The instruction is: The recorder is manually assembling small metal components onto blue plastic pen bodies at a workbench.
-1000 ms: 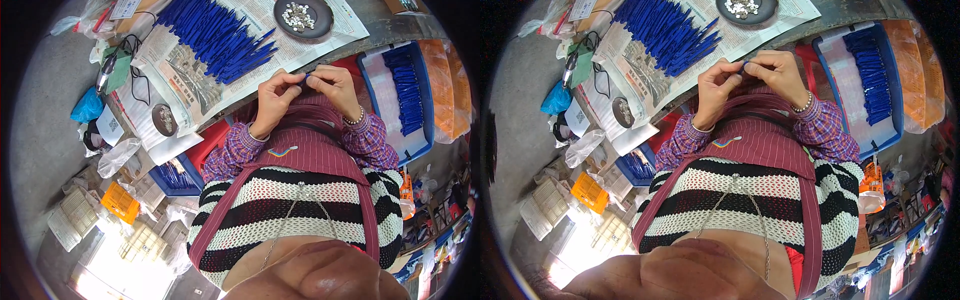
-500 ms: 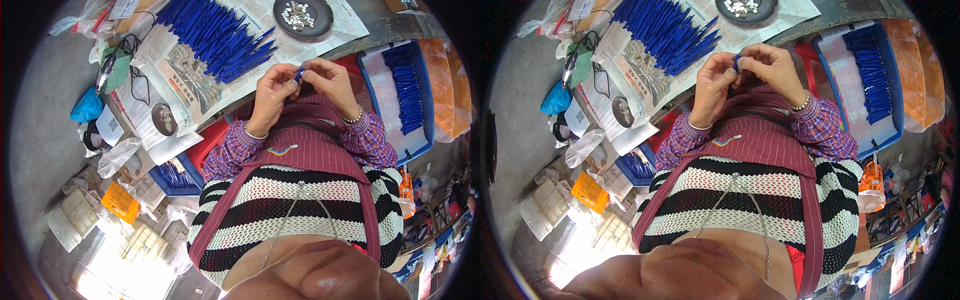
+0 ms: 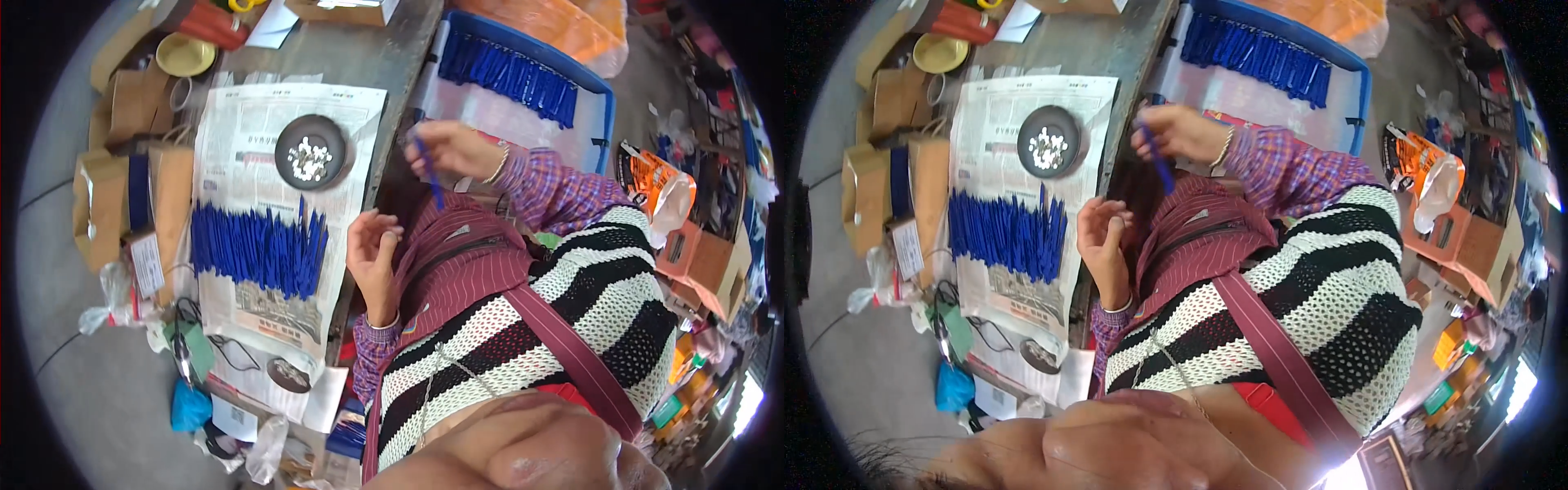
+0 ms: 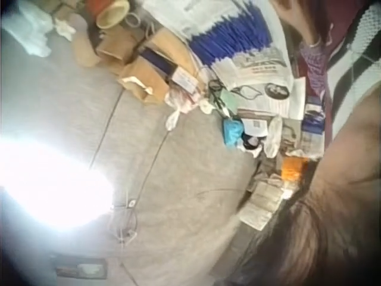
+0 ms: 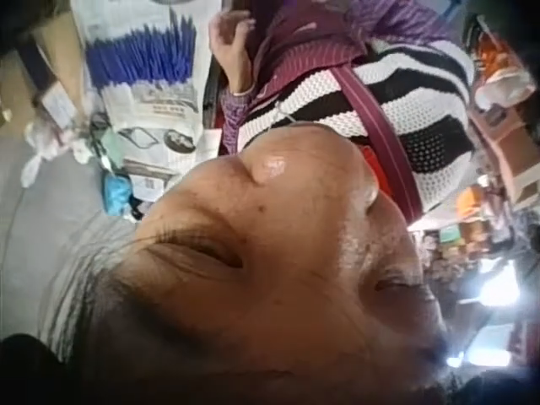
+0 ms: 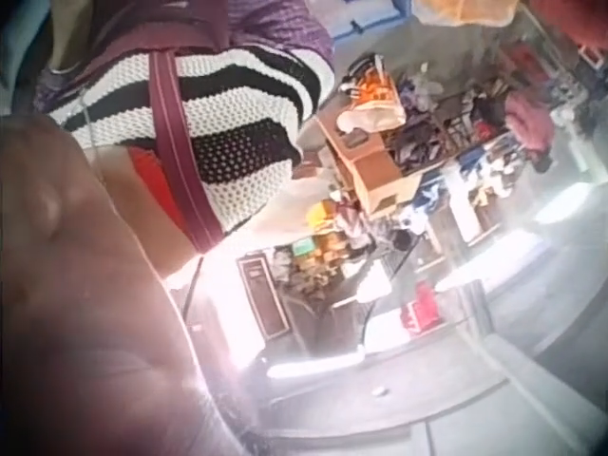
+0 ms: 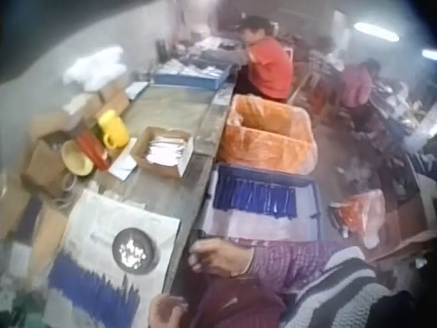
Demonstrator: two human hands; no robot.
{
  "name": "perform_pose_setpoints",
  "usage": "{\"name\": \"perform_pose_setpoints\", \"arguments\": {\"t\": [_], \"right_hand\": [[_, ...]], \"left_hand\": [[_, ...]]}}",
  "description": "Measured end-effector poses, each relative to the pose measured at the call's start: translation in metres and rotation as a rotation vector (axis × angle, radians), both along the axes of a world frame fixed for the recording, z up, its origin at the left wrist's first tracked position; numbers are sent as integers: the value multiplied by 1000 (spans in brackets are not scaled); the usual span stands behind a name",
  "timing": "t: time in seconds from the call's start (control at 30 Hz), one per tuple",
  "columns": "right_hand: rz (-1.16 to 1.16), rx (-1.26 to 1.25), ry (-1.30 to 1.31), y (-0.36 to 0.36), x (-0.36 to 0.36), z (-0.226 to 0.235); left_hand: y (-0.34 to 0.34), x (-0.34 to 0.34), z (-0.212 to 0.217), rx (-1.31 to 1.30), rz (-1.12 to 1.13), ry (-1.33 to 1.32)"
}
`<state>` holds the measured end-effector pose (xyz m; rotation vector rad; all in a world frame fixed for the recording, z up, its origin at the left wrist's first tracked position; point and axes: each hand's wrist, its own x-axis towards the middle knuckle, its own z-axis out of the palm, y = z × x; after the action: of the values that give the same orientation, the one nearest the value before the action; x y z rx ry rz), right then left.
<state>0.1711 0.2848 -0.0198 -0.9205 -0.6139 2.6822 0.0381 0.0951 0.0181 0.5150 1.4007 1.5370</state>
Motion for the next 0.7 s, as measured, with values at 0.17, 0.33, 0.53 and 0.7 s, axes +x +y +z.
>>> {"name": "perform_pose_setpoints", "arguments": {"t": [0.17,0.33,0.53,0.7], "right_hand": [[-295,279,-460,73,113,-30],[-508,370,-806,108,239,-75],[-331,707,-1318,135,330,-146],[-465,697,-1323,135,322,-147]], "left_hand": [[-13,1,-12,-25,-3,-21],[-22,13,-32,-42,-30,-39],[-34,32,-48,-66,-109,7],[-45,49,-67,-93,-205,10]]}}
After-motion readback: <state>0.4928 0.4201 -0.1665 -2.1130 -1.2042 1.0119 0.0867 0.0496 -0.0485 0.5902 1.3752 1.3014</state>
